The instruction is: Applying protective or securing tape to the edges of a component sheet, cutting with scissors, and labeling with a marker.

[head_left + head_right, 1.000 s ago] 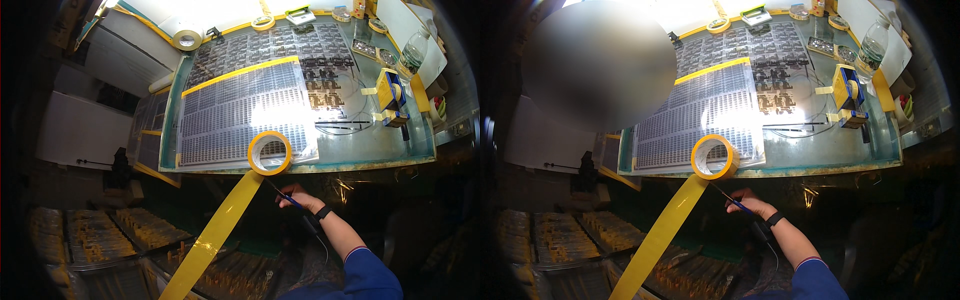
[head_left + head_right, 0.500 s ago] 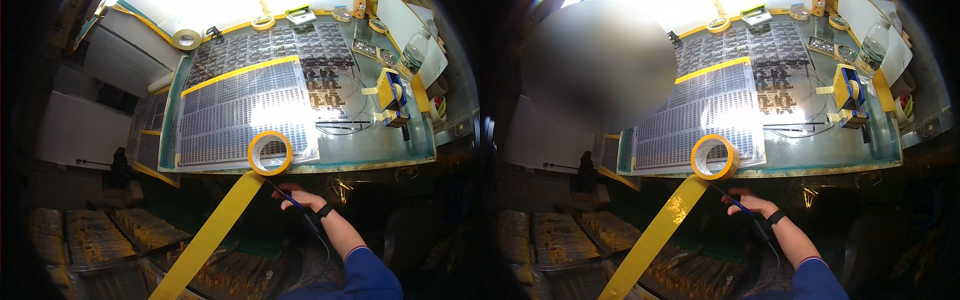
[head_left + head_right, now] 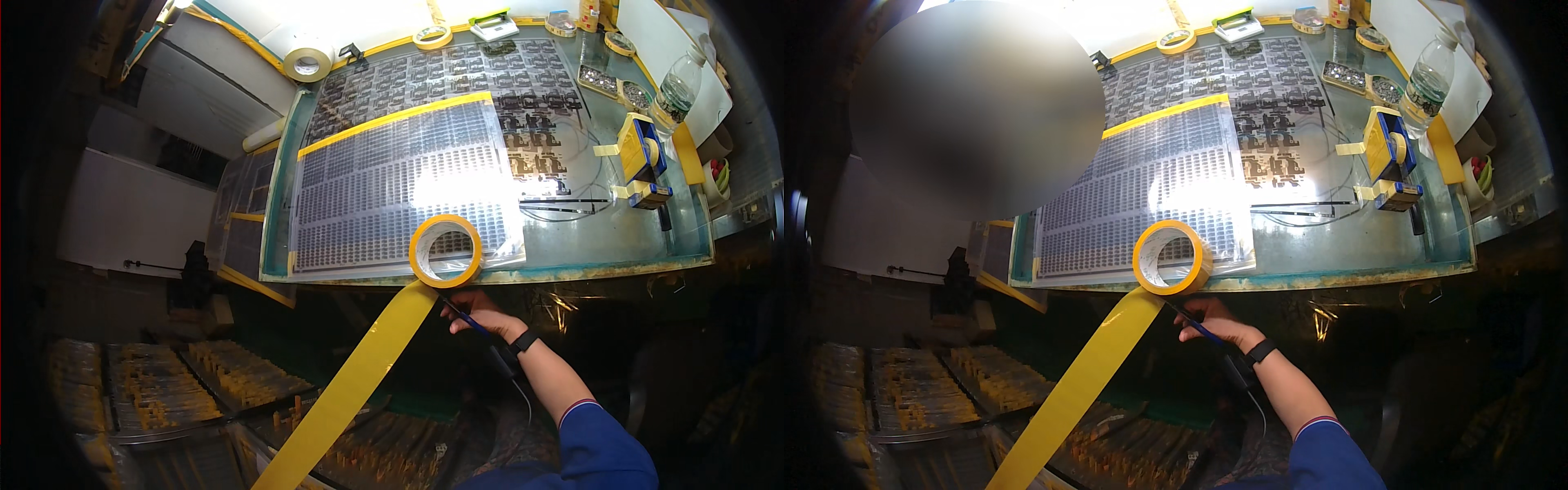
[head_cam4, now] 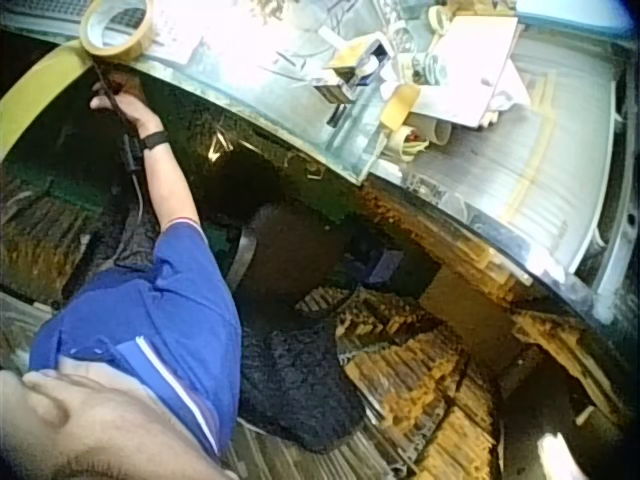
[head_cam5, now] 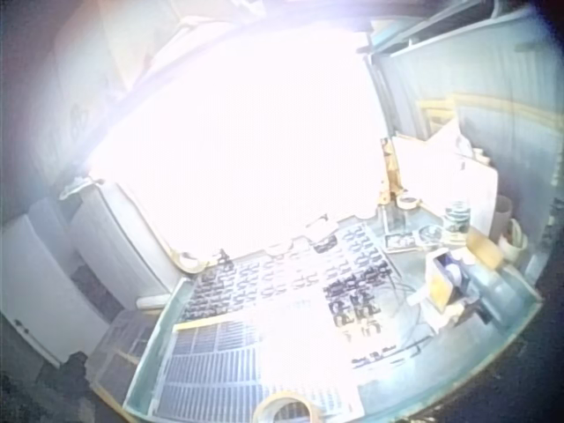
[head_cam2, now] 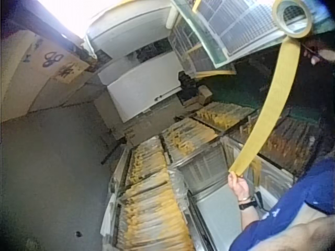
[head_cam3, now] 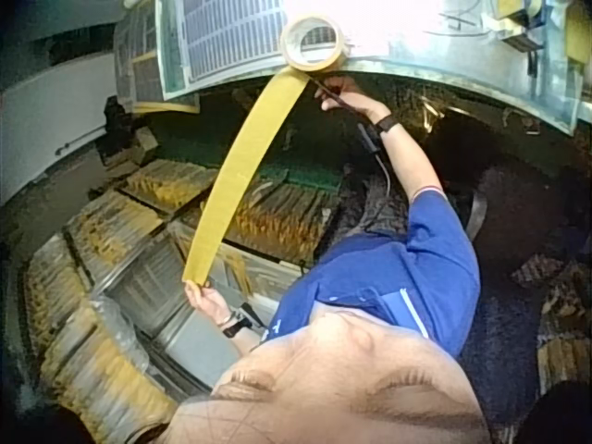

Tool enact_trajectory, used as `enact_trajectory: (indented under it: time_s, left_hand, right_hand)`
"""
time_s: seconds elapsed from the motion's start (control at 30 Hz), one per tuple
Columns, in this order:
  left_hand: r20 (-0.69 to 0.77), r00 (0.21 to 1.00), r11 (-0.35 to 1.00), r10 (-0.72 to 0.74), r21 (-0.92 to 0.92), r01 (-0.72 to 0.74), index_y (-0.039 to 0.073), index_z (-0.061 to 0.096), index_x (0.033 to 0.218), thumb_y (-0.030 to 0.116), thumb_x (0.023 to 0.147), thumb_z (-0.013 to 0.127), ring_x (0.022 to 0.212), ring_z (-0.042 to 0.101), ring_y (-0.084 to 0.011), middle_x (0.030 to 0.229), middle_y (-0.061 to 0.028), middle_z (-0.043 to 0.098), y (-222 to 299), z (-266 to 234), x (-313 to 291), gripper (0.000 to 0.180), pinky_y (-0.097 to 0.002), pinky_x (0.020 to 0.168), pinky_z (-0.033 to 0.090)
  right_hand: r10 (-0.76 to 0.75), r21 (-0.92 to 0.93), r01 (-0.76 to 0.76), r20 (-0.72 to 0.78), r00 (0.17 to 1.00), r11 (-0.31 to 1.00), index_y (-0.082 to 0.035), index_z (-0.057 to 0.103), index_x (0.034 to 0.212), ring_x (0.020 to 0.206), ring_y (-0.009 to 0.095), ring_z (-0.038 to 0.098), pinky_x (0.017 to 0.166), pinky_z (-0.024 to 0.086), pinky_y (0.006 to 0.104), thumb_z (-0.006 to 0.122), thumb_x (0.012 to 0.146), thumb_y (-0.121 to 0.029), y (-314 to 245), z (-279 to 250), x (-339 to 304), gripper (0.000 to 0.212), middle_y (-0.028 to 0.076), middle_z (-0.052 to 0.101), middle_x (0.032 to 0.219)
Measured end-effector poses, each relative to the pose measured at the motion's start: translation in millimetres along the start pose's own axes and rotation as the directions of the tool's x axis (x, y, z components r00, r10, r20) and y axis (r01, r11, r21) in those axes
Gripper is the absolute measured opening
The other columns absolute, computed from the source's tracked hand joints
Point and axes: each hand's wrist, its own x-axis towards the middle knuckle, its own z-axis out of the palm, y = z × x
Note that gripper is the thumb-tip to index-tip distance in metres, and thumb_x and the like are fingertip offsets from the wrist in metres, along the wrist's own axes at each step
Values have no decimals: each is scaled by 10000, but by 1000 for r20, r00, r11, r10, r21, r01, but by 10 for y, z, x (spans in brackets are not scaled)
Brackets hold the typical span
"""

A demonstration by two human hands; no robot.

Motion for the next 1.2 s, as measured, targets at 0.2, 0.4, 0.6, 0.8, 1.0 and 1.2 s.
enact_trajectory:
  time_s: [0.2, 0.4, 0.6, 0.8, 1.0, 1.2]
  left_hand:
    - [2, 1000, 1000, -21, -17, 21, 32, 545, 1037, 220, 930, 523, 762, 497, -131, 909, -55, 560, -50, -11, 8, 217, -232, 646, 395]
    - [-7, 999, 999, -41, -17, 41, 37, 551, 1032, 228, 933, 523, 751, 494, -122, 900, -44, 564, -89, -19, 4, 217, -227, 645, 392]
    - [-4, 997, 997, -77, -16, 76, 38, 554, 1039, 238, 942, 508, 750, 490, -117, 898, -41, 563, -77, 42, -13, 227, -223, 648, 390]
    - [-3, 998, 998, -56, 30, 56, 30, 561, 1041, 242, 946, 501, 757, 488, -115, 902, -41, 564, -165, -65, 12, 241, -226, 657, 390]
    - [-30, 998, 998, -61, 2, 61, 26, 566, 1037, 244, 942, 507, 747, 481, -111, 886, -35, 558, -172, -6, -18, 245, -220, 648, 383]
    - [-32, 998, 998, -54, 27, 55, 27, 566, 1032, 239, 938, 515, 735, 482, -117, 884, -35, 557, -142, 36, -22, 238, -226, 639, 384]
  right_hand:
    - [35, -2, -35, -11, 999, 999, -45, 674, 871, 763, 130, 602, 743, 468, 269, 840, 600, -187, -9, 6, 10, 348, 49, 647, 790]
    - [52, 3, -52, -11, 999, 999, -47, 677, 853, 761, 125, 600, 736, 466, 269, 842, 595, -180, -4, 1, 14, 334, 44, 649, 782]
    - [52, 3, -52, -20, 998, 999, -42, 677, 842, 772, 125, 599, 741, 463, 270, 838, 594, -151, -27, 9, 16, 315, 40, 653, 786]
    - [81, -38, -83, -47, 996, 996, -50, 682, 819, 774, 126, 602, 748, 462, 274, 842, 586, -171, -33, 14, 10, 308, 38, 655, 777]
    - [16, -44, -19, -69, 997, 999, -13, 675, 826, 688, 116, 629, 678, 485, 250, 838, 594, -114, -17, 39, -3, 301, 59, 664, 723]
    - [-2, -143, -14, -107, 994, 990, -30, 686, 788, 758, 142, 631, 720, 483, 281, 864, 553, -178, -13, 15, -34, 329, 62, 672, 761]
